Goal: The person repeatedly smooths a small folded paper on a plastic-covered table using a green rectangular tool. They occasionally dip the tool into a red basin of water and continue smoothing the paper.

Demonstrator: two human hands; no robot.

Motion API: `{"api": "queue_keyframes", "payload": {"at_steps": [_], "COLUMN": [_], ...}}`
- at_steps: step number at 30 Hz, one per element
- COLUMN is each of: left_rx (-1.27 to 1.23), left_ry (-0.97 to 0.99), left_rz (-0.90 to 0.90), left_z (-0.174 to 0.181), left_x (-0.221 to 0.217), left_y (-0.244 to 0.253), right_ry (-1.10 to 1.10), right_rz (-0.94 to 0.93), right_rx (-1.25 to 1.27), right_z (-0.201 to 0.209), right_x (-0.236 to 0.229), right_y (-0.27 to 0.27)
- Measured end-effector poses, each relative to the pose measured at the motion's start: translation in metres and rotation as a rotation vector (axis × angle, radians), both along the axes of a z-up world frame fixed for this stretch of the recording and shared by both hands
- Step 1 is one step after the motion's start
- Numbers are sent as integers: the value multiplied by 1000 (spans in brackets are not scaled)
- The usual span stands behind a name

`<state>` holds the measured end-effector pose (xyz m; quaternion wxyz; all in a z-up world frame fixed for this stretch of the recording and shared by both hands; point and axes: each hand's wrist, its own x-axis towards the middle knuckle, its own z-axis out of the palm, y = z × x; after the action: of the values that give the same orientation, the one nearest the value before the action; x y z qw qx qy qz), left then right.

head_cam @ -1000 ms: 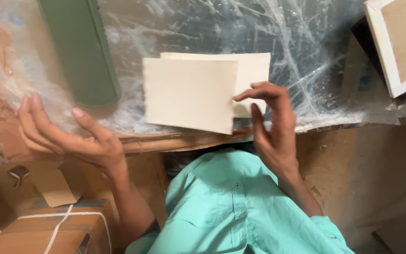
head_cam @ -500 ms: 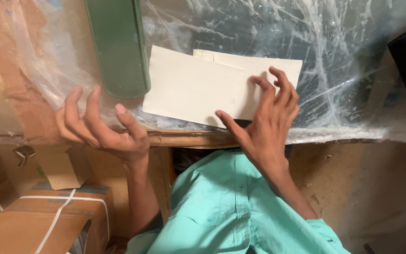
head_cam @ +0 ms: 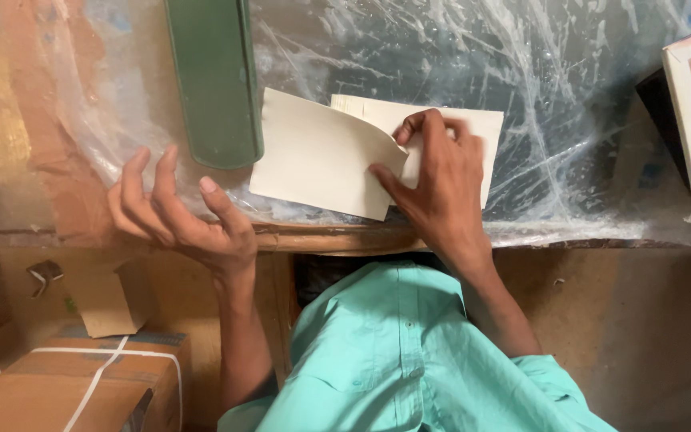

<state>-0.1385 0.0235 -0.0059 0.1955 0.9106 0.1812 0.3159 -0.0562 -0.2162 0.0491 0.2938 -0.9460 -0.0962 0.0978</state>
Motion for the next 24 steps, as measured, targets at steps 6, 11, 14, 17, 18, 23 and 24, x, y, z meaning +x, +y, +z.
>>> {"api": "queue_keyframes", "payload": {"at_steps": [6, 11, 14, 17, 18, 23, 24], "left_rx": [-56, -101, -198, -229, -219, -152, -144], "left_ry": [-53, -129, -42, 143, 199, 278, 280], "left_rz": [-14, -35, -202, -353, -396, -468, -464], "left_z": [-2, -3, 5, 17, 21, 28, 28], "left_x": [-3, 7, 12, 12, 13, 20, 21], "left_y": [-3, -25, -56, -84, -91, -106, -107], "right_ry": [256, 271, 273, 260, 256, 218, 214], "right_rz": [-132, -354, -411, -425, -432, -438, -435], "right_rx": [720, 855, 718, 640, 632, 661, 663], "right_z": [14, 19, 8, 0, -2, -7, -9], "right_x": [-20, -19, -11, -7, -7, -5, -5], "right_y": [-30, -79, -95, -96, -94, -87, -86]}}
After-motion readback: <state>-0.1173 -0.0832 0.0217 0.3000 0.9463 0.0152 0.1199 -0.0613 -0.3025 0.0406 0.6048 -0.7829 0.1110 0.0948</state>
